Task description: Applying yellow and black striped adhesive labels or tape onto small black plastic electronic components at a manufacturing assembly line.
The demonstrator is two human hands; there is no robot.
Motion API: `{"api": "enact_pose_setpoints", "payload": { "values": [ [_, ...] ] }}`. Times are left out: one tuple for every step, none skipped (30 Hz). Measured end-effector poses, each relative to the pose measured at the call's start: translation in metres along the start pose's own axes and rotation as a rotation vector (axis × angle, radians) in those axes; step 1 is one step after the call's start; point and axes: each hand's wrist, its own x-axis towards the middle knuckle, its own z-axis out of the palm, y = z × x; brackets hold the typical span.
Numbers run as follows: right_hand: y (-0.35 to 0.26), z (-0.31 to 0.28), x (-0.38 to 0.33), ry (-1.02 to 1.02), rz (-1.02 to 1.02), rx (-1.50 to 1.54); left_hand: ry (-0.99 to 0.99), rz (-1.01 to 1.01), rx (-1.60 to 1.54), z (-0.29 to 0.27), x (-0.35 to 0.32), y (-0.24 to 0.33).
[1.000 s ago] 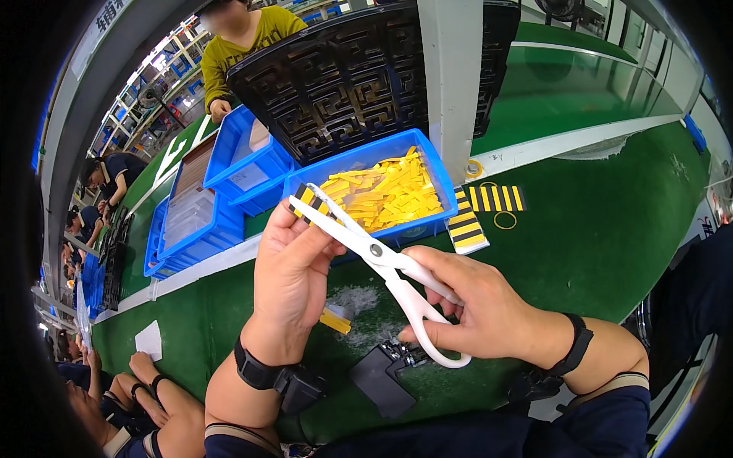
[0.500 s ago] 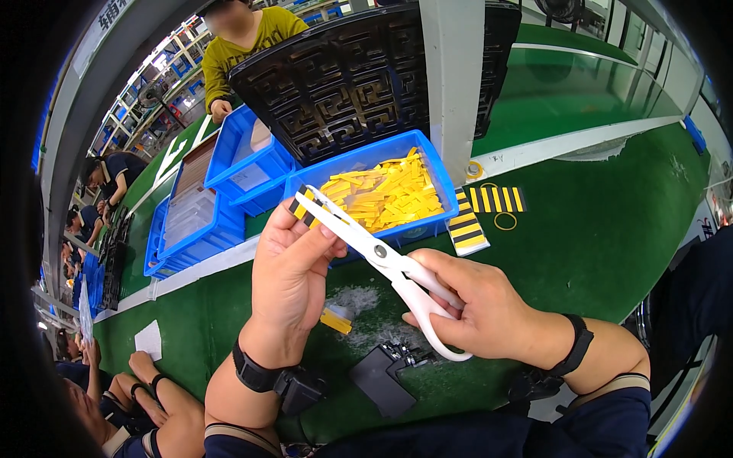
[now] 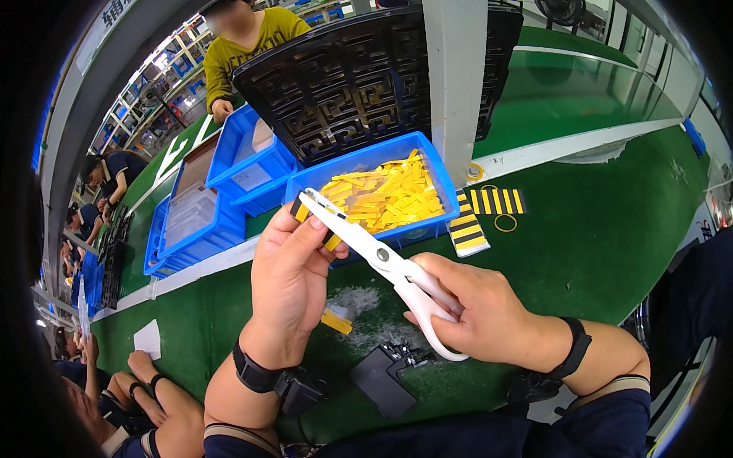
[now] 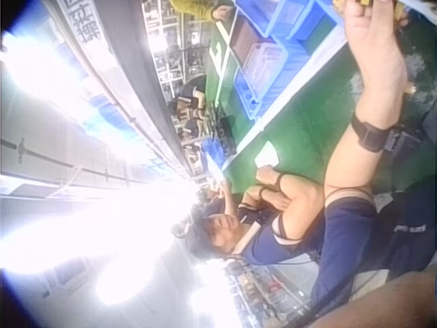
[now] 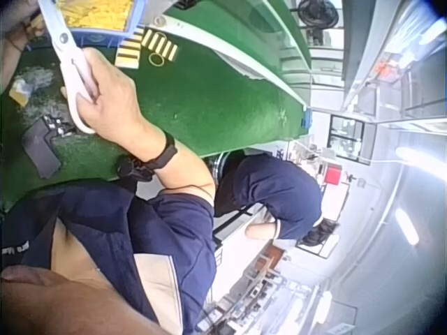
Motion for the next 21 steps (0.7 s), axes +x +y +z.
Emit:
{"api": "enact_pose_setpoints", "payload": {
  "values": [
    [0.0006,0.0006,-0.0002,0.000,0.000,0.000,0.007,-0.005,-0.001,0.0008,0.0001,0.0008],
    [0.0015,0.0013,-0.0003,0.015,0.006,0.007,0.007,-0.005,-0.001,0.0004,-0.0001,0.0006],
    [0.0026,0.0017,-0.0002,0.030,0.011,0.015,0.013,-0.022,0.007,0.0001,-0.0004,0.0003],
    [0.0047,0.0023,-0.0001,0.028,0.009,0.015,0.019,-0.040,0.014,-0.0003,-0.0004,0.0000],
    [0.0072,0.0028,0.0001,0.037,0.006,0.013,0.021,-0.038,0.015,-0.0008,0.0002,-0.0005],
    [0.0084,0.0032,0.0000,0.046,0.006,0.010,0.016,-0.045,-0.004,-0.0014,0.0011,-0.0014],
    [0.0079,0.0030,-0.0001,0.046,0.007,0.009,0.011,-0.052,-0.022,-0.0017,0.0017,-0.0020],
    [0.0070,0.0026,-0.0001,0.037,0.013,0.016,0.011,-0.052,-0.023,-0.0016,0.0018,-0.0021],
    [0.0066,0.0025,-0.0001,0.028,0.018,0.024,0.025,-0.057,-0.022,-0.0015,0.0016,-0.0020],
    [0.0071,0.0026,-0.0001,0.027,0.018,0.025,0.039,-0.063,-0.021,-0.0014,0.0015,-0.0018],
    [0.0080,0.0026,-0.0002,0.029,0.007,0.017,0.040,-0.062,-0.020,-0.0015,0.0015,-0.0016],
    [0.0088,0.0026,-0.0003,0.031,-0.002,0.009,0.033,-0.063,-0.011,-0.0020,0.0018,-0.0019],
    [0.0084,0.0022,-0.0002,0.031,-0.002,0.009,0.026,-0.063,-0.002,-0.0024,0.0020,-0.0020],
    [0.0074,0.0013,-0.0001,0.021,0.013,0.009,0.027,-0.063,-0.001,-0.0029,0.0022,-0.0020],
    [0.0069,0.0009,-0.0001,0.010,0.027,0.009,0.022,-0.067,0.004,-0.0035,0.0024,-0.0020],
    [0.0073,0.0012,-0.0002,0.010,0.028,0.010,0.018,-0.070,0.010,-0.0039,0.0025,-0.0022],
    [0.0078,0.0018,-0.0003,0.015,0.023,0.014,0.019,-0.071,0.010,-0.0044,0.0025,-0.0027],
    [0.0079,0.0020,-0.0003,0.021,0.018,0.017,0.015,-0.063,0.016,-0.0048,0.0026,-0.0033],
    [0.0071,0.0016,0.0000,0.021,0.019,0.017,0.011,-0.055,0.023,-0.0052,0.0026,-0.0039],
    [0.0057,0.0011,0.0005,0.017,0.022,0.004,0.010,-0.055,0.022,-0.0052,0.0025,-0.0045],
    [0.0047,0.0008,0.0010,0.013,0.025,-0.009,0.018,-0.063,0.026,-0.0047,0.0023,-0.0052]
  ]
}}
